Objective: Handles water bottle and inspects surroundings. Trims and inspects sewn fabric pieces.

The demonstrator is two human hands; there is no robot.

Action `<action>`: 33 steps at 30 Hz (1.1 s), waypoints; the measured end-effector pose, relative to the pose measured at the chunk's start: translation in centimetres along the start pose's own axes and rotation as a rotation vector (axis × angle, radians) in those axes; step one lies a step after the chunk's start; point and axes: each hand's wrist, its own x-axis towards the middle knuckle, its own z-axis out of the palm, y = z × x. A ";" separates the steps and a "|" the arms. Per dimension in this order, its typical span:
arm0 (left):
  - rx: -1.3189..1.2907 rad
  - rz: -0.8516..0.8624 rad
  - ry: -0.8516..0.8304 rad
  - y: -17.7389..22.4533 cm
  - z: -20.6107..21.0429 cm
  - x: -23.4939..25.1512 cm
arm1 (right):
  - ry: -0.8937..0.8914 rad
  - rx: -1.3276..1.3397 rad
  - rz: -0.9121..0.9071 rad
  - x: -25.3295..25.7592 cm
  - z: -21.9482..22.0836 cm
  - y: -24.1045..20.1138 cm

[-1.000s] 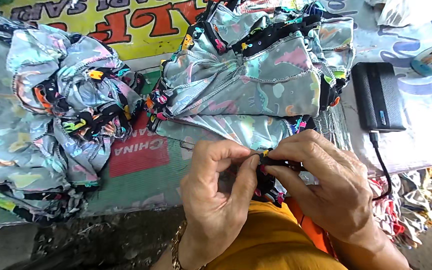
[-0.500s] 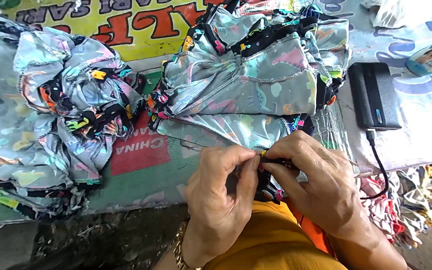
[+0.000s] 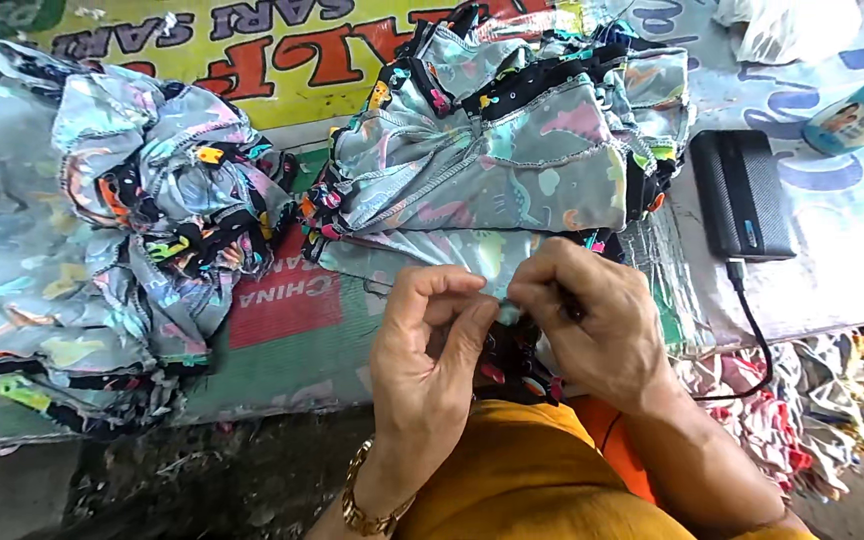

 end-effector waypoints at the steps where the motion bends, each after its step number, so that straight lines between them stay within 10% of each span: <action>1: -0.033 -0.024 0.002 -0.1 0.0 0.0 | 0.031 -0.023 0.045 0.0 -0.1 0.2; 9: -0.114 -0.021 -0.024 -0.7 -0.3 0.3 | -0.177 0.112 0.087 -0.8 -1.7 1.6; 15: 0.365 0.203 -0.105 -1.2 -1.5 -0.5 | 0.030 -0.035 -0.089 -2.1 -1.4 0.8; 22: -0.415 -0.153 -0.021 -1.4 -0.6 -0.4 | -0.093 -0.211 -0.128 -3.3 0.4 -0.5; 33: -0.529 -0.206 -0.001 -1.1 -0.2 -0.5 | 0.036 -0.047 -0.110 -2.3 0.3 -0.8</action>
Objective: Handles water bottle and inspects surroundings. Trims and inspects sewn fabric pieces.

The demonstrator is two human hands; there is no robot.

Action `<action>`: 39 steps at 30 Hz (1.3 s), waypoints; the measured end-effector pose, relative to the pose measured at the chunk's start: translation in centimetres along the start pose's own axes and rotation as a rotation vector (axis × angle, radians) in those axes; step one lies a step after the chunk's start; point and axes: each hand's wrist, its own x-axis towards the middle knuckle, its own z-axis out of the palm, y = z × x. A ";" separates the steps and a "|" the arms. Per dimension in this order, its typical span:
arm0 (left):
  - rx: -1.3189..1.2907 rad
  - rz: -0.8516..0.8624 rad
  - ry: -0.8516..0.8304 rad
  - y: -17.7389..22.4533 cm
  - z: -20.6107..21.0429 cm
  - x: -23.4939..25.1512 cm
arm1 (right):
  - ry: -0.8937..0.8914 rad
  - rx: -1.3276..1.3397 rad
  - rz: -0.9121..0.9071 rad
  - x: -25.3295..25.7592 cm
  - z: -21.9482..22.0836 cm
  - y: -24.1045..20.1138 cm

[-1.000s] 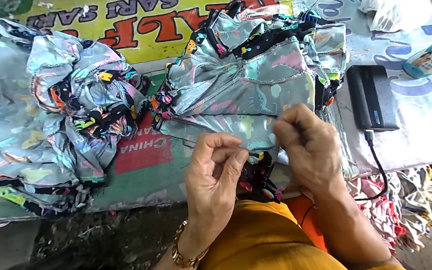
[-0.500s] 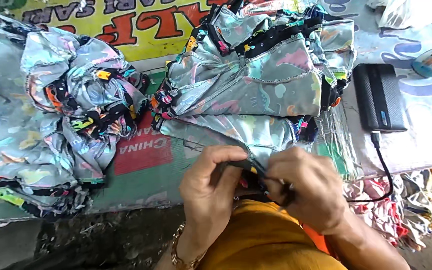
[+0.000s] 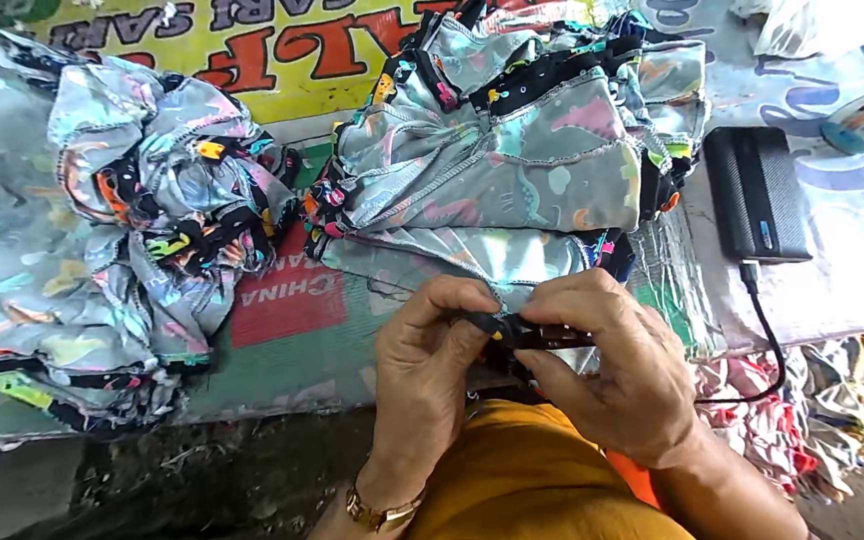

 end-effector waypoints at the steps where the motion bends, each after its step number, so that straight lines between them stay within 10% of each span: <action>1: 0.037 0.017 -0.005 0.1 0.0 0.0 | -0.004 -0.023 -0.005 0.1 0.1 -0.1; 33: 0.417 0.314 -0.012 -0.7 -0.5 -0.1 | 0.165 0.373 0.172 1.6 -0.5 2.3; 39: 0.403 0.333 0.042 -0.7 -0.7 0.2 | -0.356 -0.191 0.034 -0.1 0.0 0.5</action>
